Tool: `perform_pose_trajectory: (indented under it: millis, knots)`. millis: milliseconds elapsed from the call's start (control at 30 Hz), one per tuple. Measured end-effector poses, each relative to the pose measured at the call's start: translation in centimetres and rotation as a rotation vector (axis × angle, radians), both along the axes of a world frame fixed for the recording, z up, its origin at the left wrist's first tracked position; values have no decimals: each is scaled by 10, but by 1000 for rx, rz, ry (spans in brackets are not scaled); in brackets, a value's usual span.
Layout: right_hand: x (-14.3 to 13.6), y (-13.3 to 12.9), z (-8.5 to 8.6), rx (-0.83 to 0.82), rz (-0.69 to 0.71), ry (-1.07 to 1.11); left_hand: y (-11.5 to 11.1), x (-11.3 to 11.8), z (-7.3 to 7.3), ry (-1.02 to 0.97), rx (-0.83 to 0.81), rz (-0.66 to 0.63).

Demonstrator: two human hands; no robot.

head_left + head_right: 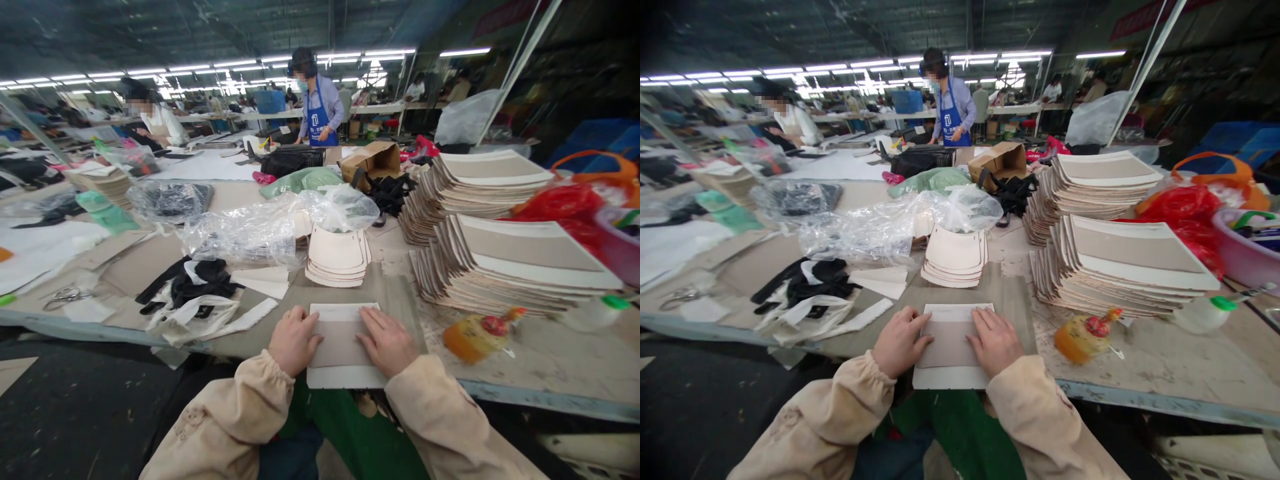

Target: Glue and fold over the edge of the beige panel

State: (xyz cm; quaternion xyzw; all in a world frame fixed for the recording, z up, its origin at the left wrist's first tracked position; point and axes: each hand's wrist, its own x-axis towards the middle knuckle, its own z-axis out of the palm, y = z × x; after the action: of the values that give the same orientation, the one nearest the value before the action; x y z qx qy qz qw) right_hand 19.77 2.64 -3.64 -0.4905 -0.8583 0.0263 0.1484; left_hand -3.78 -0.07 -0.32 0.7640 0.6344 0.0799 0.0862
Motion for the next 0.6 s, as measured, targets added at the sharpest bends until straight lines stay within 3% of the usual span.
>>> perform_pose_trajectory:
  millis: [167,600]
  knots:
    - [-3,-8,-7,-60,17,-60,0,4,-4,75,-85,-31]
    - [0,-11,-4,-130,-36,16,2,7,-6,127,-90,-37]
